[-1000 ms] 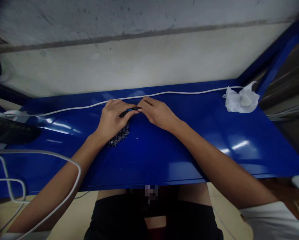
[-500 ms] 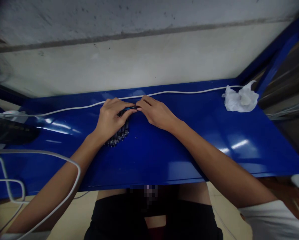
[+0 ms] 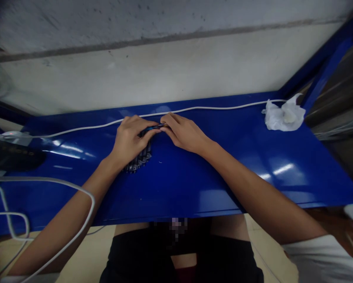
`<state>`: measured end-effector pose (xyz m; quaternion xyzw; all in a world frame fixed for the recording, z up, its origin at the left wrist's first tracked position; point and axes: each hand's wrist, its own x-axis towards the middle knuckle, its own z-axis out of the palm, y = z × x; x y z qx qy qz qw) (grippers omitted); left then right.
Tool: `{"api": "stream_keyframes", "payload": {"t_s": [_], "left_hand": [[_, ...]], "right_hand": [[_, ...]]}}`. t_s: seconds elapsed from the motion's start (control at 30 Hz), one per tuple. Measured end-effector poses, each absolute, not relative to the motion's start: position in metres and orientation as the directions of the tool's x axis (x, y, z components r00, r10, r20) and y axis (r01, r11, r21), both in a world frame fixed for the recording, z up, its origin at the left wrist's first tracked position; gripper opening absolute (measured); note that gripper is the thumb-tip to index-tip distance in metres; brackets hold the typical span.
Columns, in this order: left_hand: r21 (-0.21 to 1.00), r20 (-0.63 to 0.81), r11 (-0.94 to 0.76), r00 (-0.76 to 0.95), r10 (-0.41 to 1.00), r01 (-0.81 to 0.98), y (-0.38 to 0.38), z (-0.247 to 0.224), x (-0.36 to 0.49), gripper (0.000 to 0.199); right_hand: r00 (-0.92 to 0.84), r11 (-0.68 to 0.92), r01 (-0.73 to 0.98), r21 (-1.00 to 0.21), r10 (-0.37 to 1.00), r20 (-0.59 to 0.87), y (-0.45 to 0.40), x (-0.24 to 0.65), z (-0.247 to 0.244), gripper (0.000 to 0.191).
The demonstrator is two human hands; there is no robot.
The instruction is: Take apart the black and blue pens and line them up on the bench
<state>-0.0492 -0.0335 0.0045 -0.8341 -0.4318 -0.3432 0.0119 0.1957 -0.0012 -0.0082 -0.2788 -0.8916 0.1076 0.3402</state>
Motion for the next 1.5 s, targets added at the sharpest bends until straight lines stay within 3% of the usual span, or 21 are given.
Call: {"api": "stream_keyframes", "payload": {"t_s": [1.5], "left_hand": [[0.298, 0.544, -0.6, 0.384, 0.746, 0.742, -0.0344, 0.0061, -0.0485, 0.019]], "right_hand": [[-0.64, 0.819, 0.472, -0.326, 0.573, 0.513, -0.0009, 0.1951, -0.0099, 0.032]]}}
